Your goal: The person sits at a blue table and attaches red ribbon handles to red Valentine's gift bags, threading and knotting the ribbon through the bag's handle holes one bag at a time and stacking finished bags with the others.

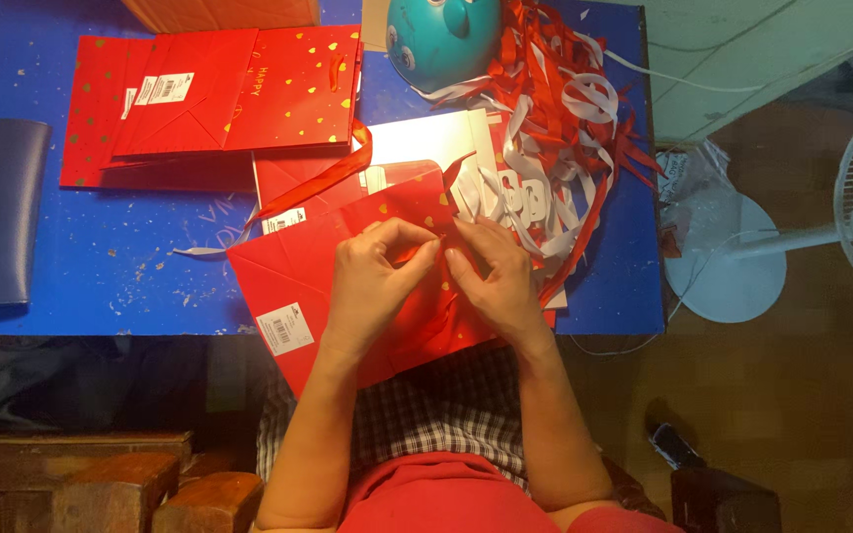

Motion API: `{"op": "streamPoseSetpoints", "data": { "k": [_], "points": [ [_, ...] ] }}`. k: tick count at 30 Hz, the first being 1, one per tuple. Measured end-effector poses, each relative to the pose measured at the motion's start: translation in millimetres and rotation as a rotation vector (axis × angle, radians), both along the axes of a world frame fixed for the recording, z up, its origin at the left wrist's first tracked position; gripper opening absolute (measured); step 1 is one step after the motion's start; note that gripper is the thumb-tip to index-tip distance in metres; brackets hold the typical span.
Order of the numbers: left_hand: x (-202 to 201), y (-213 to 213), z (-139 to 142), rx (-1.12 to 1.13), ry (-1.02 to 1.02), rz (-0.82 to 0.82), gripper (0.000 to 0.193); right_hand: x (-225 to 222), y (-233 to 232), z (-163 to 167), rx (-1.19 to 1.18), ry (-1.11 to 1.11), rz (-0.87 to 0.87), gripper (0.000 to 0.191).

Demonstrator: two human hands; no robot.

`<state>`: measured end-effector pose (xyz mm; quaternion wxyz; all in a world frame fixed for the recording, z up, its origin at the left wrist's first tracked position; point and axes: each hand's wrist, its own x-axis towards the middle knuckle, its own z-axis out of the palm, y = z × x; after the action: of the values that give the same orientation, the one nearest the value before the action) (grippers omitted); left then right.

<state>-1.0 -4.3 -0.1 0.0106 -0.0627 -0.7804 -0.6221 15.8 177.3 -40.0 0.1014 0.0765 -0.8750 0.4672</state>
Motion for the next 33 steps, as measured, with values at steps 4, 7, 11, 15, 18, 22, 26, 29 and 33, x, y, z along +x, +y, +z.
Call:
{"op": "streamPoseSetpoints", "data": {
  "k": [4, 7, 11, 15, 18, 22, 26, 29, 33],
  "points": [
    [2, 2, 2, 0.042, 0.089, 0.0, 0.009, -1, 1, 0, 0.015, 0.036, 0.015, 0.038],
    [2, 4, 1, -0.034, 0.136, 0.02, 0.01, 0, 1, 0, 0.015, 0.023, 0.008, 0.038],
    [1, 7, -1, 0.058, 0.048, 0.04, 0.01, 1, 1, 1, 0.022, 0.022, 0.01, 0.038],
    [1, 10, 0, 0.015, 0.066, 0.029, 0.01, 0, 2, 2, 0.047, 0.019, 0.026, 0.04],
    [0, 12, 0, -0.007, 0.023, 0.047, 0.011, 0, 2, 2, 0.022, 0.018, 0.04, 0.04],
    [0, 12, -1, -0.002, 0.008, 0.065, 0.011, 1, 2, 3, 0.025, 0.024, 0.046, 0.04],
    [-2, 12, -4, 0.005, 0.077, 0.065, 0.016, 2, 4, 3, 0.011, 0.008, 0.074, 0.036],
    [-4, 11, -7, -0.045, 0.066, 0.073, 0.023, 0, 9, 2, -0.083, -0.003, 0.11, 0.032],
    [-5, 8, -8, -0.089, 0.021, 0.031, 0.025, -1, 17, 2, -0.238, -0.105, 0.153, 0.027]
  ]
}}
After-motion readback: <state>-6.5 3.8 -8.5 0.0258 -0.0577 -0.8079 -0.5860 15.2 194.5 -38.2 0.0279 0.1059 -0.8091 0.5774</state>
